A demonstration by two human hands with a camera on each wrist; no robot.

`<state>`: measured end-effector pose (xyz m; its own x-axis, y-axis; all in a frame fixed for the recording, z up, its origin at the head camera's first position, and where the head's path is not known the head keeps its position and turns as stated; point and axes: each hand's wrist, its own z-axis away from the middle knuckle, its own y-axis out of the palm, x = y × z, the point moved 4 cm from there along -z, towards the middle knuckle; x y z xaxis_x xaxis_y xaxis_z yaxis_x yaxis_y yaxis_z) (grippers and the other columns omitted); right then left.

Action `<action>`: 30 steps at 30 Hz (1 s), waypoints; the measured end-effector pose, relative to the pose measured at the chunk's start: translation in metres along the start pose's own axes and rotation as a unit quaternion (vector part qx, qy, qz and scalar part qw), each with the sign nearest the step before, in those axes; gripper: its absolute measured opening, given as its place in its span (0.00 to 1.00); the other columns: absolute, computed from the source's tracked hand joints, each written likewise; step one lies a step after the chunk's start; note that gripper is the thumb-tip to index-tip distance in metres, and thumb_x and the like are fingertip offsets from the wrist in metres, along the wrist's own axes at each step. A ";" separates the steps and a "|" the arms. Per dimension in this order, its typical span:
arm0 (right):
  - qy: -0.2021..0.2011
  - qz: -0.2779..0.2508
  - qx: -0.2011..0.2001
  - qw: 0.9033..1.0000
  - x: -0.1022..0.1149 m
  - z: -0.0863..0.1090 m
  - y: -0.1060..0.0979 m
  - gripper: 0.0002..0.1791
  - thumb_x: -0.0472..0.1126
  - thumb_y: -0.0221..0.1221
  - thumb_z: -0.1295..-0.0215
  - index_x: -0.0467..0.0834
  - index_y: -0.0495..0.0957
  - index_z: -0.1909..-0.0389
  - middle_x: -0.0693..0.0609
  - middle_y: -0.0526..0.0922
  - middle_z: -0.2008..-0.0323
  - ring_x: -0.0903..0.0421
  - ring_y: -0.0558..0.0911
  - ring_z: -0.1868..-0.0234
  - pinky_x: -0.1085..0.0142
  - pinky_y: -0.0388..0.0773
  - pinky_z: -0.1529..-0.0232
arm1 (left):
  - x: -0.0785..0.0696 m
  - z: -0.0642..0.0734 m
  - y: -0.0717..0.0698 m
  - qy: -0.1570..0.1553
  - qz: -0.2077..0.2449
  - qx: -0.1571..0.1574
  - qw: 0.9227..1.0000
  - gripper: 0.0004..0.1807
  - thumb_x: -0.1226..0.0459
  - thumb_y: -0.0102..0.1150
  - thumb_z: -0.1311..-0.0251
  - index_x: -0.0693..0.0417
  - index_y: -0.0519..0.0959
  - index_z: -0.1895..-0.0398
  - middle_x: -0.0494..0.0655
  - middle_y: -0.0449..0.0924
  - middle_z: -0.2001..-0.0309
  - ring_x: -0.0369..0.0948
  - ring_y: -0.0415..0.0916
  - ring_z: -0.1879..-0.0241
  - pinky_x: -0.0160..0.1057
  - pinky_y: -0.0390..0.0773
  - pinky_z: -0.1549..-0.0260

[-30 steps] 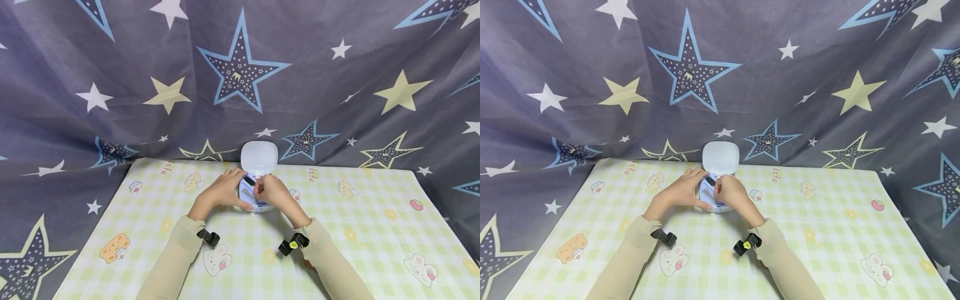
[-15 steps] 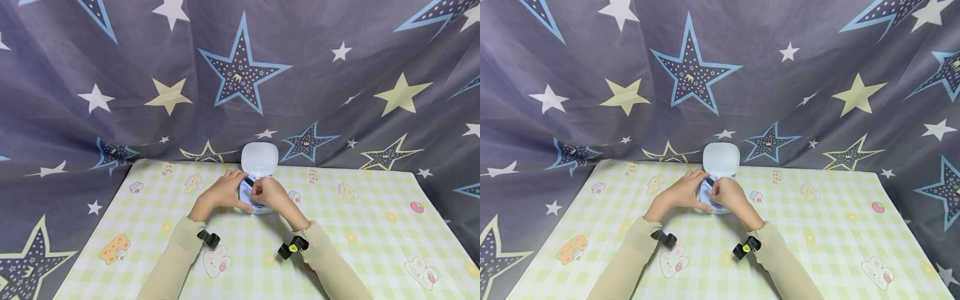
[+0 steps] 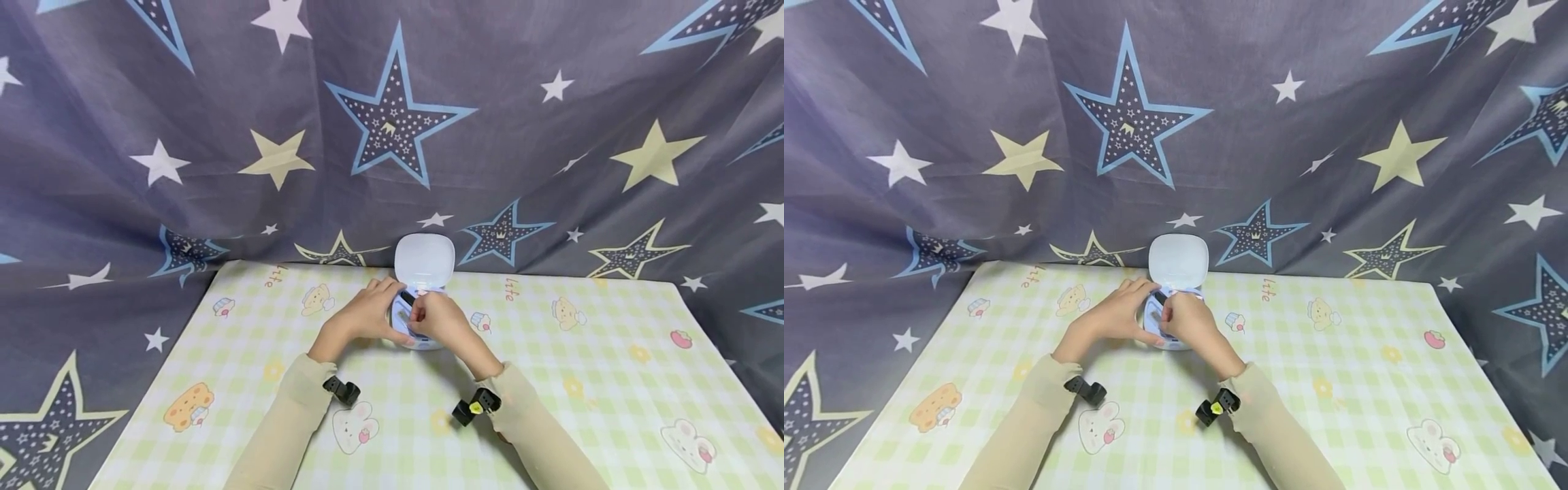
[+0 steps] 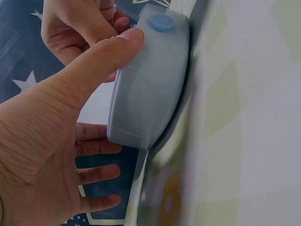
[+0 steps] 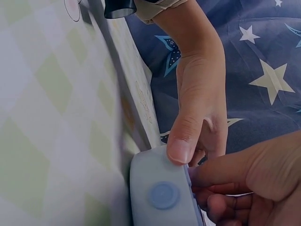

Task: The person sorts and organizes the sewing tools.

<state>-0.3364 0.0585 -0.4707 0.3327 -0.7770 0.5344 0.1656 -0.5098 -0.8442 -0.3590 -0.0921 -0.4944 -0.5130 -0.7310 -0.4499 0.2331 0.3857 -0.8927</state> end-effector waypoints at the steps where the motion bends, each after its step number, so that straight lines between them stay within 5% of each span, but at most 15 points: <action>1: 0.002 0.000 0.001 1.000 0.000 0.000 0.000 0.10 0.33 0.73 0.47 0.44 0.82 0.81 0.55 0.81 0.82 0.61 0.75 0.79 0.69 0.73 0.72 | 0.000 0.000 0.000 0.000 0.001 0.001 1.000 0.61 0.37 0.79 0.61 0.54 0.64 0.25 0.48 0.70 0.34 0.51 0.65 0.36 0.53 0.72 0.35; 16: -0.013 -0.020 0.016 1.000 -0.003 0.000 -0.004 0.07 0.34 0.71 0.44 0.43 0.84 0.78 0.54 0.82 0.81 0.62 0.76 0.77 0.70 0.75 0.71 | 0.000 0.000 0.001 0.005 0.000 0.000 1.000 0.60 0.36 0.78 0.60 0.56 0.65 0.26 0.49 0.70 0.35 0.50 0.66 0.37 0.53 0.72 0.36; 21: -0.040 -0.100 0.029 0.994 -0.006 0.003 -0.014 0.05 0.35 0.67 0.38 0.39 0.86 0.72 0.51 0.83 0.78 0.63 0.74 0.77 0.72 0.74 0.73 | -0.002 0.005 -0.001 -0.004 -0.011 0.011 1.000 0.62 0.34 0.76 0.59 0.56 0.63 0.24 0.51 0.69 0.33 0.51 0.65 0.34 0.54 0.70 0.34; 24: -0.053 -0.193 0.032 0.979 -0.011 0.005 -0.027 0.08 0.36 0.63 0.34 0.33 0.86 0.66 0.45 0.83 0.77 0.61 0.75 0.79 0.71 0.75 0.76 | -0.007 0.008 -0.012 -0.005 -0.001 -0.014 1.000 0.60 0.35 0.74 0.55 0.54 0.62 0.23 0.52 0.69 0.33 0.51 0.64 0.34 0.55 0.70 0.33; 30: 0.010 -0.381 -0.006 0.924 -0.028 -0.001 -0.069 0.17 0.36 0.56 0.28 0.27 0.79 0.47 0.49 0.84 0.70 0.59 0.81 0.75 0.68 0.83 0.68 | -0.014 0.006 -0.051 -0.033 0.121 -0.115 0.985 0.48 0.44 0.66 0.38 0.56 0.59 0.22 0.58 0.68 0.31 0.54 0.66 0.31 0.57 0.69 0.31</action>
<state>-0.3583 0.1152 -0.4278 0.1052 -0.1976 0.9746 0.3350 -0.9158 -0.2218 -0.3584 -0.1051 -0.4428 -0.4085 -0.6335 -0.6570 0.1456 0.6654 -0.7321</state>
